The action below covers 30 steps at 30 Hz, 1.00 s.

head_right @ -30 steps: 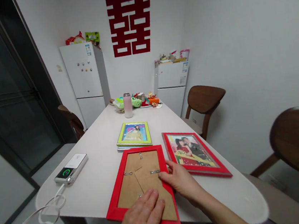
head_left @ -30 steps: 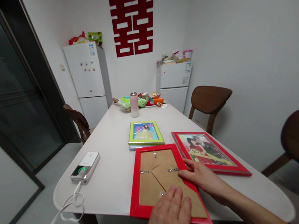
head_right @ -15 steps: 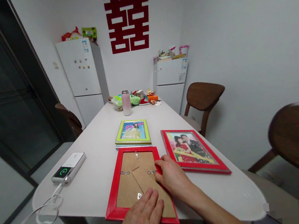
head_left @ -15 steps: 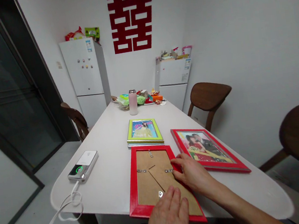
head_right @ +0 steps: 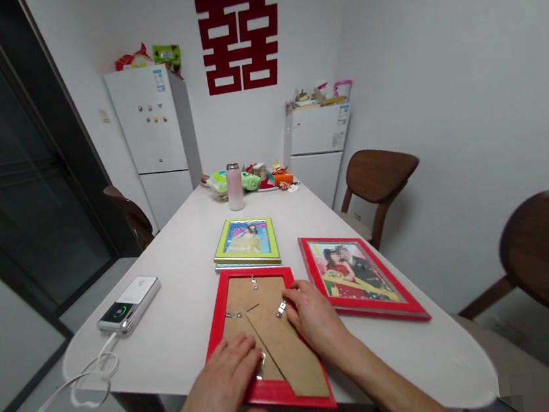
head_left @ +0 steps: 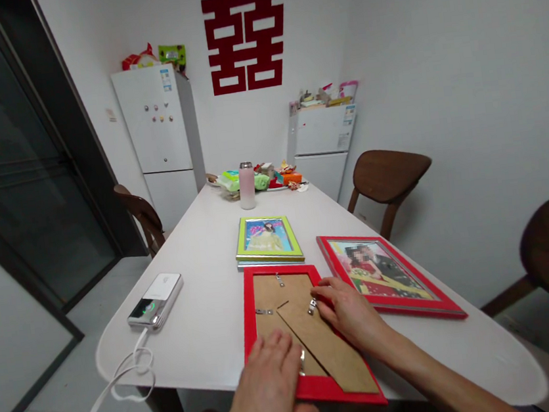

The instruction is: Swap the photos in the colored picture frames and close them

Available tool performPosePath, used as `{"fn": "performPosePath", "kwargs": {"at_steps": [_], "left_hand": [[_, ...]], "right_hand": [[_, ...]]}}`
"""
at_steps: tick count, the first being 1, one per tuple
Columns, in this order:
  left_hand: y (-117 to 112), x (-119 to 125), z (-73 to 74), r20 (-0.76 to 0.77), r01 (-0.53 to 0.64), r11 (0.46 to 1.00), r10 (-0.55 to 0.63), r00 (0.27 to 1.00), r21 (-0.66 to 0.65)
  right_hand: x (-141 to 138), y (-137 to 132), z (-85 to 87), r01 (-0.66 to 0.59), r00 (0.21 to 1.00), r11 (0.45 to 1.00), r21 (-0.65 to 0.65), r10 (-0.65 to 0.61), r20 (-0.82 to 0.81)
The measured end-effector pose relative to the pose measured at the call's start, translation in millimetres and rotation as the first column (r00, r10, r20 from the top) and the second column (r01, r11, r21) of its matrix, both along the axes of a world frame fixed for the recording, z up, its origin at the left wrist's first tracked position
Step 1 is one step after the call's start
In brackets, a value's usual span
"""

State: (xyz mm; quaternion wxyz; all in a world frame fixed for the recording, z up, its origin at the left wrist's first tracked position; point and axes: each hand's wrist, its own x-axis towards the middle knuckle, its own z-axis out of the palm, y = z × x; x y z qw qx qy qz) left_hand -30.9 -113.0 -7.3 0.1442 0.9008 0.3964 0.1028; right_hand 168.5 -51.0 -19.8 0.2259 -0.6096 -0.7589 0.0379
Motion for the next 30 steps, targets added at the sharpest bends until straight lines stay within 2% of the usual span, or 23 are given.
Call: {"fn": "performPosePath", "kwargs": {"at_steps": [2, 4, 7, 9, 14, 22, 28, 30], "left_hand": [[4, -14, 2.9, 0.01, -0.085, 0.996, 0.085, 0.996, -0.021], [6, -22, 1.0, 0.042, -0.102, 0.995, 0.103, 0.994, -0.021], [6, -22, -3.8, 0.061, -0.106, 0.994, 0.107, 0.992, -0.016], [5, -20, -4.4, 0.032, -0.122, 0.992, 0.123, 0.992, -0.022], [4, -17, -2.0, -0.031, -0.134, 0.991, 0.133, 0.991, -0.015], [1, -14, -3.6, 0.05, -0.138, 0.99, 0.139, 0.989, -0.02], [-3, -10, -2.1, -0.001, -0.149, 0.988, 0.149, 0.989, -0.035], [-3, -10, -1.2, -0.005, -0.156, 0.987, 0.156, 0.988, -0.039]], "right_hand": [[-2, -4, 4.3, -0.043, 0.999, 0.999, 0.023, 0.043, -0.012], [-7, -14, 11.5, -0.167, 0.985, 0.986, -0.002, 0.166, -0.044], [-17, -31, 23.6, -0.422, 0.905, 0.893, -0.159, 0.402, -0.14], [-24, -39, 28.5, -0.498, 0.866, 0.84, -0.217, 0.47, -0.169], [-34, -42, 25.1, -0.473, 0.881, 0.868, -0.149, 0.46, -0.112], [-48, -25, 25.4, -0.38, 0.919, 0.92, -0.094, 0.364, -0.152], [-73, 7, 18.5, -0.257, 0.963, 0.963, -0.077, 0.262, 0.064], [-77, 13, 15.6, -0.216, 0.971, 0.974, -0.072, 0.222, 0.09]]}}
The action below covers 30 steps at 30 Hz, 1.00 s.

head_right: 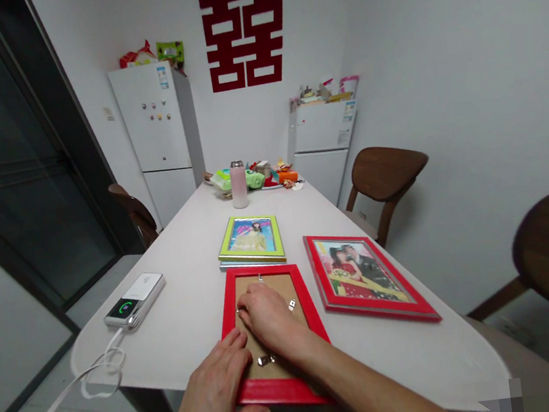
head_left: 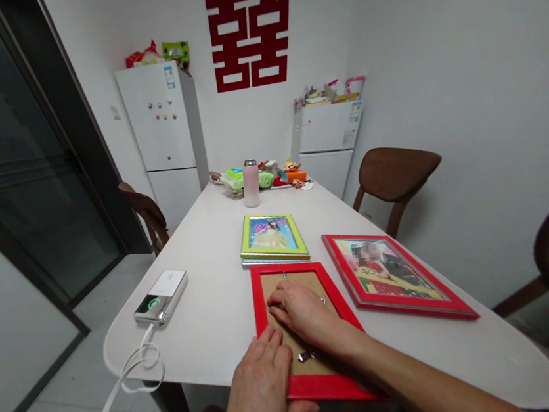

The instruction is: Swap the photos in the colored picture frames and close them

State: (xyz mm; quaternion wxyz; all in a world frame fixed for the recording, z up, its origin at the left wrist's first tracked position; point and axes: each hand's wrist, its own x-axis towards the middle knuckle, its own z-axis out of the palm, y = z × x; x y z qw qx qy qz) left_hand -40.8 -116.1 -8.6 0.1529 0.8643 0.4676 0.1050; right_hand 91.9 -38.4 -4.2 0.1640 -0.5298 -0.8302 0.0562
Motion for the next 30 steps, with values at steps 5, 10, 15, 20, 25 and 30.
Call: {"fn": "performPosePath", "kwargs": {"at_steps": [5, 10, 15, 20, 25, 30], "left_hand": [[2, -1, 0.6, 0.013, 0.018, 1.0, -0.019, 1.0, 0.003], [4, 1, -0.7, 0.028, 0.04, 0.999, -0.04, 0.999, -0.011], [6, 4, -0.6, 0.033, 0.046, 0.998, -0.045, 0.998, -0.037], [6, 5, 2.8, 0.031, 0.038, 0.998, -0.037, 0.999, -0.051], [4, 8, 6.1, 0.013, 0.033, 0.998, -0.032, 0.999, -0.056], [3, 5, 3.9, 0.075, 0.017, 0.994, -0.009, 0.997, -0.106]], "right_hand": [[13, 8, -1.1, 0.108, 0.994, 0.994, 0.027, -0.109, 0.022], [35, 22, -3.7, 0.232, 0.972, 0.971, 0.049, -0.234, 0.037], [36, 28, -6.0, 0.237, 0.971, 0.97, 0.05, -0.239, 0.029], [47, 2, 4.6, 0.214, 0.977, 0.976, 0.032, -0.214, -0.005], [63, -44, 8.9, 0.144, 0.989, 0.984, -0.101, -0.146, -0.007], [61, -56, 5.4, 0.17, 0.981, 0.977, -0.129, -0.18, -0.071]]}}
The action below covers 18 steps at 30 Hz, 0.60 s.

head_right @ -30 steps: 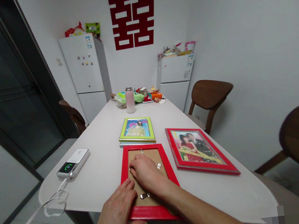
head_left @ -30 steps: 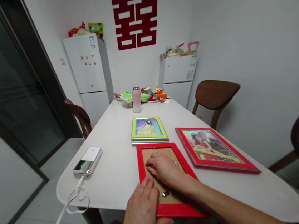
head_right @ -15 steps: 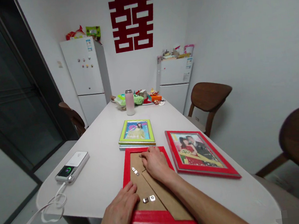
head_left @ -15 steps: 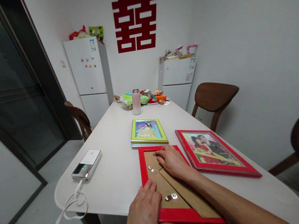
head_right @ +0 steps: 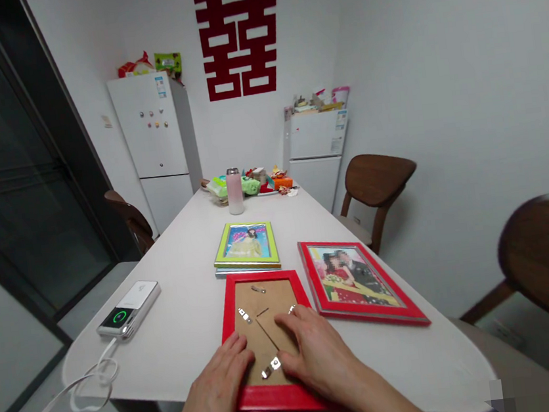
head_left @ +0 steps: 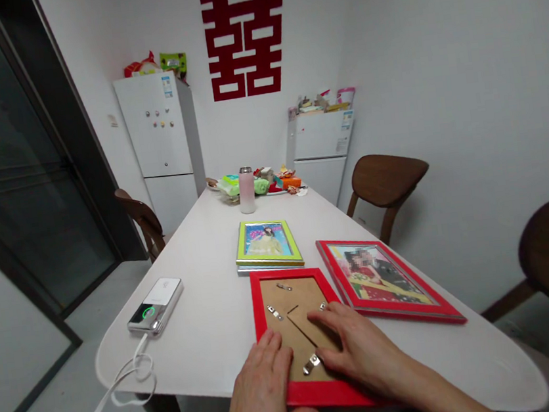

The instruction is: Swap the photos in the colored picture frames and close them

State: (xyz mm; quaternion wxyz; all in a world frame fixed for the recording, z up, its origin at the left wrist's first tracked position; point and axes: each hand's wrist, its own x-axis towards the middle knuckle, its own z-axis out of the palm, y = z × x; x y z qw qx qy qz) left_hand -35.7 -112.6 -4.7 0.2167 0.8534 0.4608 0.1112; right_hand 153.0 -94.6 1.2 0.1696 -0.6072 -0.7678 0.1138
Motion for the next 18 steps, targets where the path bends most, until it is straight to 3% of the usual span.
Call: {"fn": "performPosePath", "kwargs": {"at_steps": [4, 8, 11, 15, 18], "left_hand": [[0, -6, -1.3, 0.255, -0.066, 0.995, 0.083, 0.963, -0.073], [4, -5, 0.6, 0.51, -0.158, 0.97, 0.233, 0.828, -0.185], [13, -1, 1.4, 0.685, -0.157, 0.947, 0.312, 0.658, -0.281], [28, -9, 6.3, 0.802, -0.07, 0.864, 0.491, 0.339, -0.499], [35, -30, 12.5, 0.771, -0.041, 0.797, 0.595, 0.225, -0.603]], "right_hand": [[2, 6, 8.1, -0.003, 0.999, 1.0, -0.007, 0.003, -0.041], [2, 9, 22.6, -0.007, 1.0, 1.0, 0.006, 0.008, -0.028], [-8, 5, 33.1, -0.012, 0.998, 0.999, 0.033, 0.014, -0.068], [-24, 1, 39.3, -0.078, 0.979, 0.995, 0.058, 0.088, -0.186], [-20, 4, 34.3, -0.076, 0.962, 0.995, 0.064, 0.09, -0.259]]}}
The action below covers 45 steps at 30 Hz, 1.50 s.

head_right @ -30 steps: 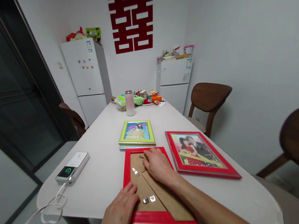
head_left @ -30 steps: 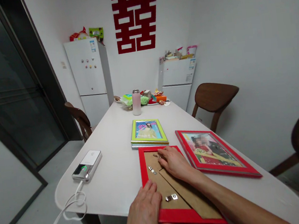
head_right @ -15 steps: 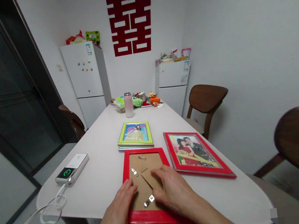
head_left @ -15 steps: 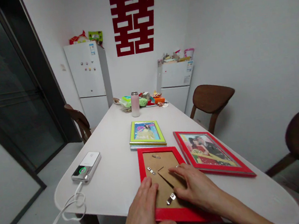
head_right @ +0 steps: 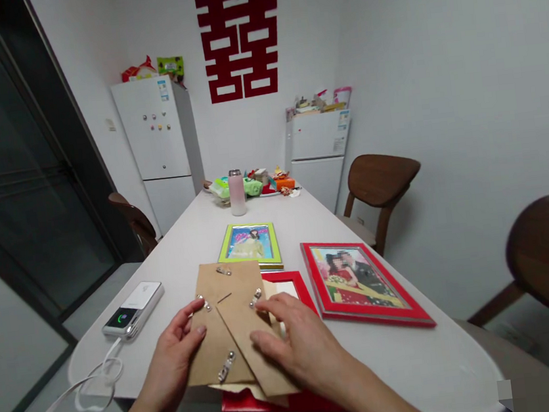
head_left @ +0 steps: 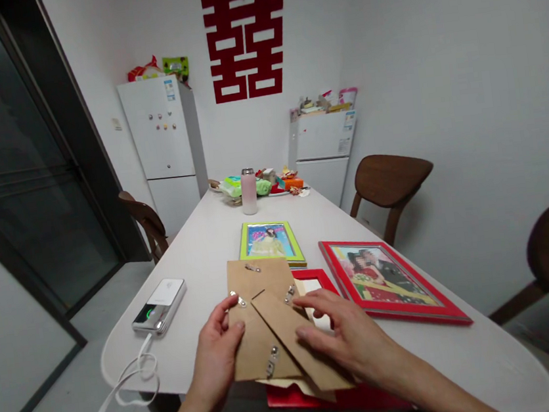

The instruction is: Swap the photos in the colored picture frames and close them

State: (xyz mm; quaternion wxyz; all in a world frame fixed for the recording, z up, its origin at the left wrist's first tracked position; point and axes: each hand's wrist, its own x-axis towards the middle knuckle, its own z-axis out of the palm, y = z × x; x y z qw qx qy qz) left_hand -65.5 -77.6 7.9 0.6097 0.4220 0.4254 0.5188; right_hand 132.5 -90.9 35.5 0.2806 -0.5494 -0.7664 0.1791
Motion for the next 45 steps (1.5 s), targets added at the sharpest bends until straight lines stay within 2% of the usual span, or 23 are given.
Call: {"fn": "performPosePath", "kwargs": {"at_steps": [3, 6, 10, 14, 23, 26, 31, 36, 39, 42, 45], "left_hand": [[3, -18, 1.0, 0.02, -0.007, 0.999, 0.007, 1.0, -0.035], [2, -20, -6.1, 0.035, 0.017, 0.998, -0.015, 0.999, -0.054], [-2, -6, -16.1, 0.055, 0.037, 0.997, -0.033, 0.998, -0.07], [-4, -3, -16.1, 0.117, 0.1, 0.992, -0.09, 0.989, -0.079], [-6, -7, -10.4, 0.124, -0.064, 0.98, 0.088, 0.988, -0.188], [-6, -4, -10.2, 0.188, -0.026, 0.973, 0.07, 0.98, -0.229], [-6, -5, -11.5, 0.224, 0.089, 0.972, -0.039, 0.974, -0.216], [-4, -14, -6.4, 0.179, 0.02, 0.973, 0.022, 0.984, -0.231], [0, -28, -0.9, 0.109, -0.028, 0.976, 0.053, 0.993, -0.218], [4, -45, 2.2, 0.017, -0.084, 0.977, 0.089, 0.996, -0.194], [8, -59, 1.0, -0.066, -0.152, 0.972, 0.142, 0.988, -0.179]], "right_hand": [[13, 4, -11.0, 0.07, 0.998, 0.997, -0.041, -0.07, 0.005], [20, 3, -20.6, 0.085, 0.996, 0.992, -0.091, -0.085, 0.006], [18, -2, -26.2, 0.037, 0.999, 0.998, -0.057, -0.037, 0.007], [18, -10, -29.3, -0.042, 0.998, 0.998, -0.044, 0.044, 0.053], [16, -36, -35.7, -0.131, 0.987, 0.991, -0.04, 0.134, 0.089], [14, -36, -45.7, -0.133, 0.987, 0.991, -0.018, 0.134, 0.088], [17, -34, -56.9, -0.145, 0.987, 0.985, 0.099, 0.137, 0.079], [31, -33, -55.5, -0.094, 0.993, 0.981, 0.169, 0.08, 0.087], [44, -29, -50.6, -0.106, 0.983, 0.972, 0.209, 0.07, 0.172], [56, -26, -46.2, -0.117, 0.966, 0.975, 0.189, 0.067, 0.249], [60, -23, -45.5, -0.072, 0.961, 0.986, 0.151, 0.028, 0.274]]}}
